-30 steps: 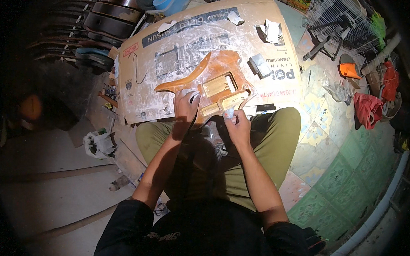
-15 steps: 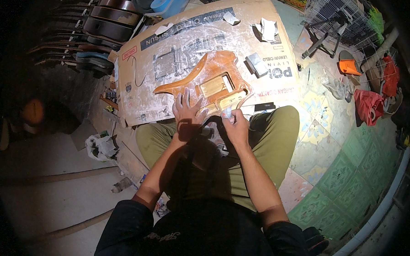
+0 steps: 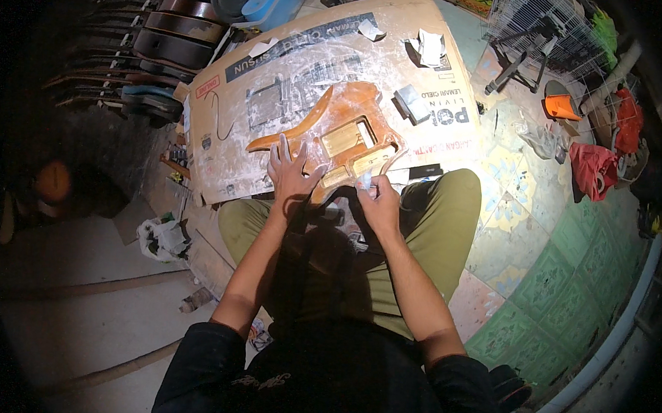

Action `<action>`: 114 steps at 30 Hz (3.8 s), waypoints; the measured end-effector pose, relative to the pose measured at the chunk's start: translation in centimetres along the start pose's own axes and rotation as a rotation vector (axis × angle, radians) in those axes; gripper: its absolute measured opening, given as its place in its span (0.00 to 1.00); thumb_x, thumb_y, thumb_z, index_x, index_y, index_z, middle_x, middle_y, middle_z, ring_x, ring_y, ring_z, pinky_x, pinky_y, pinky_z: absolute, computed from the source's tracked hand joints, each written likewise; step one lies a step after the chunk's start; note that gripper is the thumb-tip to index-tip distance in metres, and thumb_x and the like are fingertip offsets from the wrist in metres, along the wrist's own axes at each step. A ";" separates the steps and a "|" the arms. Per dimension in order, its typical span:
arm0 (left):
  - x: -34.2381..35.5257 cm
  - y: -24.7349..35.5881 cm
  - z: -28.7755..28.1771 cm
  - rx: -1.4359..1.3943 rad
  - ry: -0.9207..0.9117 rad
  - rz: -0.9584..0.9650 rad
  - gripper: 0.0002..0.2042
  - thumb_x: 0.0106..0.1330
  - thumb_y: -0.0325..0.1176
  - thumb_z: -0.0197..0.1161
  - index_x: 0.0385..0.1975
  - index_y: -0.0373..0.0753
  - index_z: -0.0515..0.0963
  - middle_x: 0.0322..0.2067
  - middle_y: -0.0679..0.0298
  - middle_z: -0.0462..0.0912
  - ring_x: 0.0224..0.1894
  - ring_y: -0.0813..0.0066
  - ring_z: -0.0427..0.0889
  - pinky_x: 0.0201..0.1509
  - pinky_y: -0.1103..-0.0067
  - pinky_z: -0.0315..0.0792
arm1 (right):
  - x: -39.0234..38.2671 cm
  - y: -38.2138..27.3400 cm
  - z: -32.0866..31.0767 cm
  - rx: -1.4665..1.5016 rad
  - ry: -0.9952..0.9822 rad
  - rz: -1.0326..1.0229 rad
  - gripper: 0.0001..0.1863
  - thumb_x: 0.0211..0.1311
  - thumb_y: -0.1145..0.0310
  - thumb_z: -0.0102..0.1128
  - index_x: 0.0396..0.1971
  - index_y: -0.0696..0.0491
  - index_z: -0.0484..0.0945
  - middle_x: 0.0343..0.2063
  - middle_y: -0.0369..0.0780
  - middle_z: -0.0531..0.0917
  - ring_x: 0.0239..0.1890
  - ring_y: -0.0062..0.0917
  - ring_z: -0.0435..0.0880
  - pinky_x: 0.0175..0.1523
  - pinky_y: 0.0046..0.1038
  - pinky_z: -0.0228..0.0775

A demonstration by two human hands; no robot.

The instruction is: The person is sanding the body of a guitar using a sanding block, moving it across various parts of the wooden surface.

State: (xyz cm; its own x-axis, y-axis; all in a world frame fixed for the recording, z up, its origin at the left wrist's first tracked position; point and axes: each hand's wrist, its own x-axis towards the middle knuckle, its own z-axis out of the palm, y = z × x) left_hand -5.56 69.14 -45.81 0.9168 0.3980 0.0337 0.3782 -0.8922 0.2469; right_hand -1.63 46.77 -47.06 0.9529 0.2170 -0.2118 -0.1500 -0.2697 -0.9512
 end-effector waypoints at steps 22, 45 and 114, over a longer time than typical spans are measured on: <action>-1.8 1.3 0.7 -0.016 -0.061 -0.023 0.44 0.52 0.66 0.68 0.68 0.51 0.70 0.75 0.41 0.42 0.76 0.34 0.36 0.73 0.43 0.35 | -0.1 -0.8 -0.2 -0.060 -0.012 0.016 0.13 0.60 0.67 0.70 0.34 0.59 0.76 0.23 0.40 0.84 0.25 0.16 0.77 0.33 0.25 0.72; -3.3 -4.5 1.6 -0.180 0.060 -0.436 0.42 0.64 0.59 0.62 0.72 0.40 0.58 0.74 0.38 0.42 0.76 0.37 0.39 0.74 0.44 0.36 | 3.9 -4.3 4.3 -0.520 -0.208 -0.287 0.14 0.52 0.63 0.69 0.30 0.60 0.82 0.29 0.50 0.82 0.32 0.46 0.82 0.40 0.42 0.74; -12.8 -0.2 -4.0 -1.102 -0.072 -0.091 0.15 0.59 0.36 0.73 0.41 0.32 0.83 0.39 0.57 0.84 0.44 0.68 0.82 0.52 0.73 0.74 | -6.4 -4.8 2.2 -0.145 -0.276 -0.415 0.13 0.52 0.71 0.73 0.39 0.57 0.85 0.35 0.42 0.77 0.40 0.31 0.78 0.46 0.30 0.71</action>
State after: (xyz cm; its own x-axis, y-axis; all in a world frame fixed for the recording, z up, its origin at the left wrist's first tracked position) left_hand -17.83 65.06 -42.41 0.9102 0.4071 -0.0757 0.1560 -0.1680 0.9734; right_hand -7.65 48.78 -41.64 0.8168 0.5670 0.1067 0.2822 -0.2313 -0.9311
